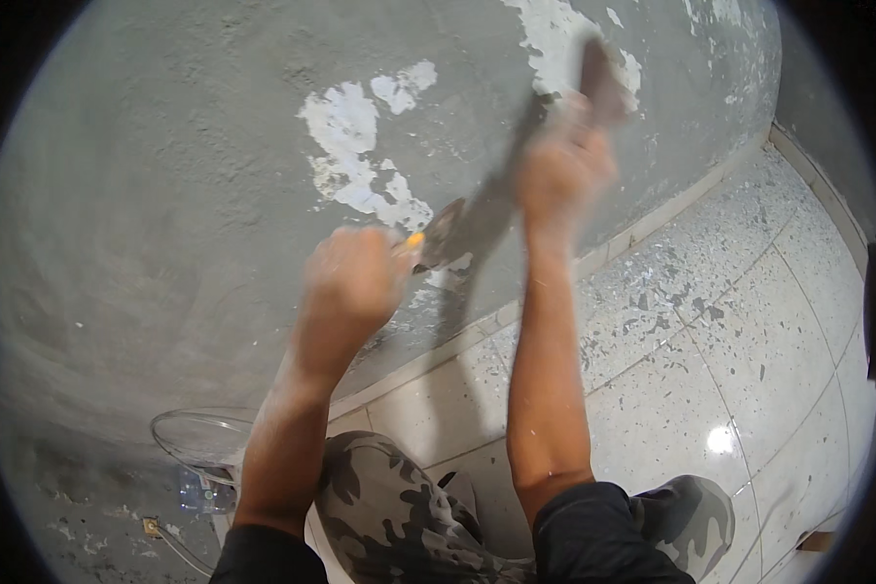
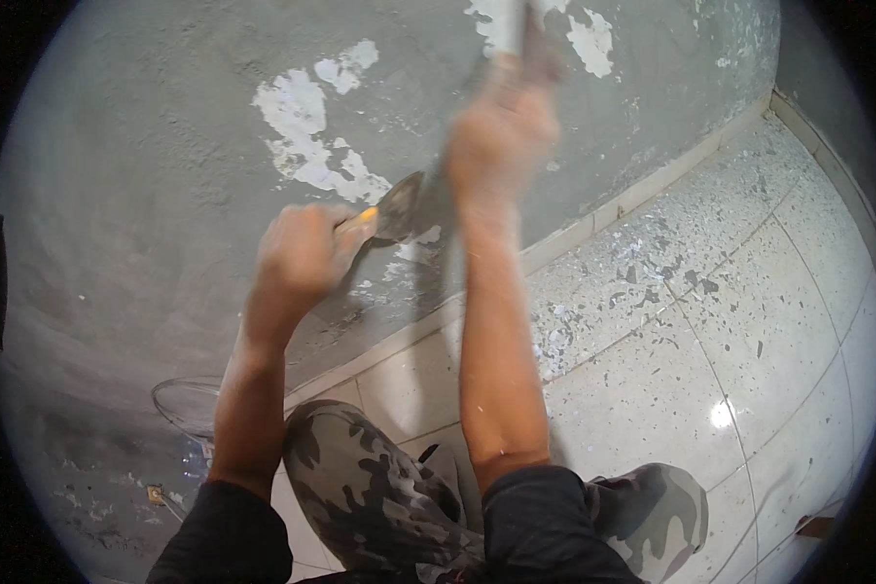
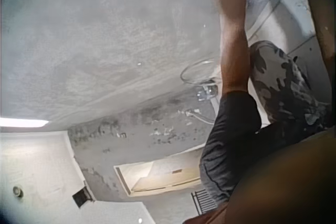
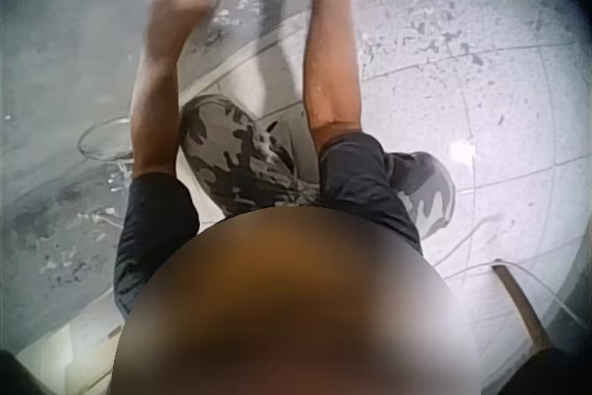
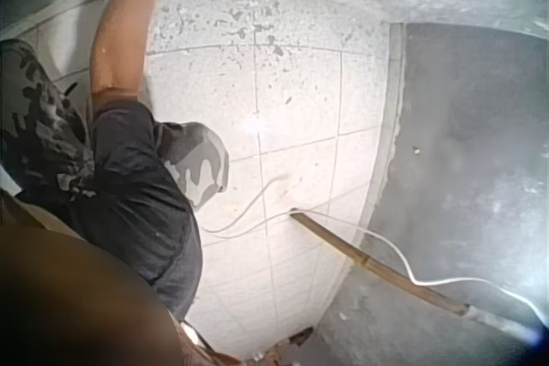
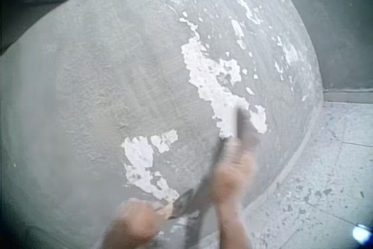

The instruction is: Scrape and sand a wall to prepare it for painting.

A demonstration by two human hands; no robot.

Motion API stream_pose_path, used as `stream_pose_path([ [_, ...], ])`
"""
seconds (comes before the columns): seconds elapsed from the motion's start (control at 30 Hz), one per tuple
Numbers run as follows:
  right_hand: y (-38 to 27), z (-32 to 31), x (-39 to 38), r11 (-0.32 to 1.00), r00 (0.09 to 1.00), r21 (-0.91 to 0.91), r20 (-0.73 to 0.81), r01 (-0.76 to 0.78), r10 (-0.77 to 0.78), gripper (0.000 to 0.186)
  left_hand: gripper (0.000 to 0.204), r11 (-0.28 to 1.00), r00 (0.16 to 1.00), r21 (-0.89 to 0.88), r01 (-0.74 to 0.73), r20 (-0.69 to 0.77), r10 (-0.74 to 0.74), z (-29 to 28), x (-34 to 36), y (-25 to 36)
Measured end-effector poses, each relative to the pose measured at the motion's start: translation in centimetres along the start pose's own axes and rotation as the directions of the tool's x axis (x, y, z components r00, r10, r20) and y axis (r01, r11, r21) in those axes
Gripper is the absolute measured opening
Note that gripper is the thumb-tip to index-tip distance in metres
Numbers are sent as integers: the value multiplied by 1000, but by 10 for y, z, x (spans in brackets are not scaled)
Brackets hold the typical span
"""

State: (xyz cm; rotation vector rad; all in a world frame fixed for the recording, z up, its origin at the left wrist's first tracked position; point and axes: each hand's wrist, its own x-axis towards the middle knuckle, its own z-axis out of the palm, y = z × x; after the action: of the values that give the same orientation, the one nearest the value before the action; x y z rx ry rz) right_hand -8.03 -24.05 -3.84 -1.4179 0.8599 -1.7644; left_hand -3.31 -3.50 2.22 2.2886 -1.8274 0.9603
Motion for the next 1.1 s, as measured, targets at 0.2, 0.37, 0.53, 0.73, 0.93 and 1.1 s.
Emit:
stream_pose_path([
  [0.2, -42, 78, -43, 778, 796, 276, 67, 564, -601, 72, 20, 895, 797, -73, 441, 490, -353, 24, -28, -8],
  [0.37, 97, 39, -69, 991, 996, 116, 52, 61, -67, 58, 24, 852, 809, -216, 476, 488, -328, 14, -25, -10],
  [0.53, 68, 44, -70, 989, 997, 129, 10, -75, 74, 48, 27, 826, 799, -254, 503, 500, -333, 6, -28, -14],
  [0.73, 1, 70, -32, 795, 798, 182, 70, 579, -598, 59, 20, 781, 786, -246, 574, 433, -441, -23, -4, 3],
  [0.93, 133, 18, -72, 910, 907, 41, -71, -413, 415, 55, 26, 749, 814, -322, 579, 171, -556, -24, -12, -2],
  [1.1, 12, 69, -40, 890, 897, 136, 18, 436, -442, 55, 24, 741, 771, -266, 617, 16, -636, -33, -6, -4],
])
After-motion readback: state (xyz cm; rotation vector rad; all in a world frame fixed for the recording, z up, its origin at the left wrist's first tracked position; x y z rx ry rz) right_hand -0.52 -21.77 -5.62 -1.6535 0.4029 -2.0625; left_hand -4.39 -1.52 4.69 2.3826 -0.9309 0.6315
